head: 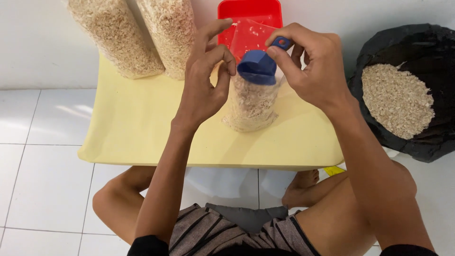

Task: Filling plastic bags with wood shavings or pet bedding using a scoop and weighing them on a scale.

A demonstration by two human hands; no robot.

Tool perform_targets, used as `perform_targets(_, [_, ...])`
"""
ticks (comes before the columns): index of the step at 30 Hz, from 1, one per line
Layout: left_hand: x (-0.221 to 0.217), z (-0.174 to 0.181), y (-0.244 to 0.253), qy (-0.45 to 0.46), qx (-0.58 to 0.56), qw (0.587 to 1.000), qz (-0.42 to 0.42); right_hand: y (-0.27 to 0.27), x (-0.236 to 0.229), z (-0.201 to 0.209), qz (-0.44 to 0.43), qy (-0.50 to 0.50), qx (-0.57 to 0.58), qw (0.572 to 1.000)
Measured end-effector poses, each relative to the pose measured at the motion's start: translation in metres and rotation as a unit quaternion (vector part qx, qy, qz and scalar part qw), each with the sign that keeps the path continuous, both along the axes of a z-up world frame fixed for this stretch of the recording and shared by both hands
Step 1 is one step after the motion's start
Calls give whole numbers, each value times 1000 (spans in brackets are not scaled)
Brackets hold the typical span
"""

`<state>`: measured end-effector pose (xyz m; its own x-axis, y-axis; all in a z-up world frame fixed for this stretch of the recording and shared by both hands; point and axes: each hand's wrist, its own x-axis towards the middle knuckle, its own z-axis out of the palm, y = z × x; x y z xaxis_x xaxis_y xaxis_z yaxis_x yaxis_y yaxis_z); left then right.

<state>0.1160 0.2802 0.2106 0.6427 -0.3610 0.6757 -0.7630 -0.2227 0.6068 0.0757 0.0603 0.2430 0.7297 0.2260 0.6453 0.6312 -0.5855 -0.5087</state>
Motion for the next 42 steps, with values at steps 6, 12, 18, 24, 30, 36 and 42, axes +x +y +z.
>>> perform_targets(6, [3, -1, 0, 7, -4, 1000, -9, 6, -5, 0, -28, -8, -43, 999])
perform_targets(12, [-2, 8, -5, 8, 5, 1000, -9, 0, -7, 2, -33, -49, -55, 997])
perform_targets(18, [-20, 11, -19, -50, -29, 998, 35, -30, -8, -5, -24, -119, 22, 992])
perform_targets(24, [-124, -41, -109, -52, -126, 988, 70, -104, 6, -39, -64, -118, 223, 965])
perform_targets(30, [-135, -125, -200, 28, 59, 990, -125, -233, 7, -87, -178, -83, 181, 964])
perform_targets(36, [-140, -170, -260, 21, 284, 954, -90, -310, -11, -130, -294, -58, 6, 954])
perform_targets(42, [-151, -216, -271, -11, 332, 939, -85, -346, -25, -199, -295, 289, 158, 897])
